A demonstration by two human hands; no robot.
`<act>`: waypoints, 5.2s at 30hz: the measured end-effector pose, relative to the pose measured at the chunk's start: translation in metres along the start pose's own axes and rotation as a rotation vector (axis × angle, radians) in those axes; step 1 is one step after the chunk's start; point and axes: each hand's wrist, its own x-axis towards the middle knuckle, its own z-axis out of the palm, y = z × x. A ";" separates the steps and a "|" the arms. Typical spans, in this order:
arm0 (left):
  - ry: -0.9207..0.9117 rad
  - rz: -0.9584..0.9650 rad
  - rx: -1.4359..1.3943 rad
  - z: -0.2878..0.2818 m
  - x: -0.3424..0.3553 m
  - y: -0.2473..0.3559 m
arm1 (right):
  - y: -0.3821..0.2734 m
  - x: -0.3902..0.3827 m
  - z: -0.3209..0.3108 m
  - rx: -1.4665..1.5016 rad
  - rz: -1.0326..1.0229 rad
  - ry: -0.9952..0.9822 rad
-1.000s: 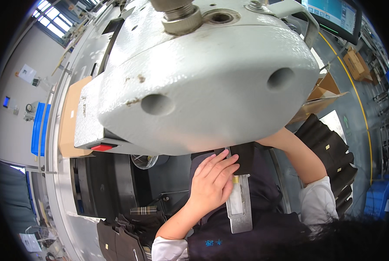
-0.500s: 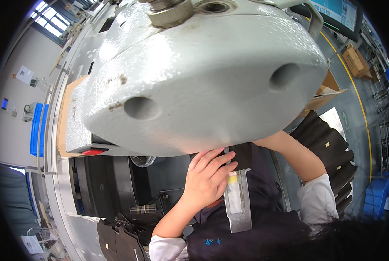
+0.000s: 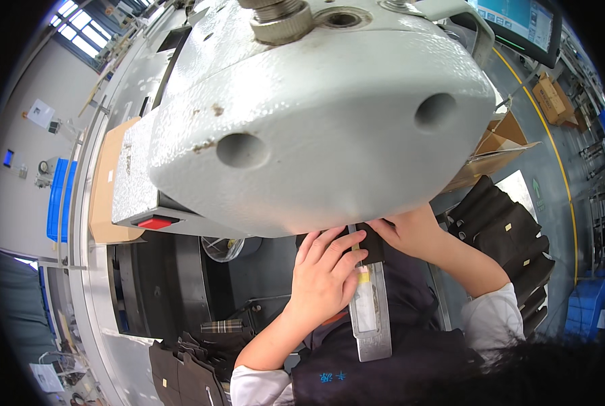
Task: The recorder is using an industrial sewing machine to stitch together panels of dark leather bags.
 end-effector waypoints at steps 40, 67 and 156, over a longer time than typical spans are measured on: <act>0.007 -0.002 0.039 -0.001 0.000 0.003 | -0.010 0.002 -0.012 -0.238 -0.179 -0.023; 0.059 -0.004 -0.083 0.003 0.008 -0.002 | -0.034 -0.028 -0.016 -0.120 -0.198 -0.076; -0.131 -0.109 0.219 -0.010 -0.053 0.034 | -0.019 -0.124 0.007 0.615 0.609 -0.095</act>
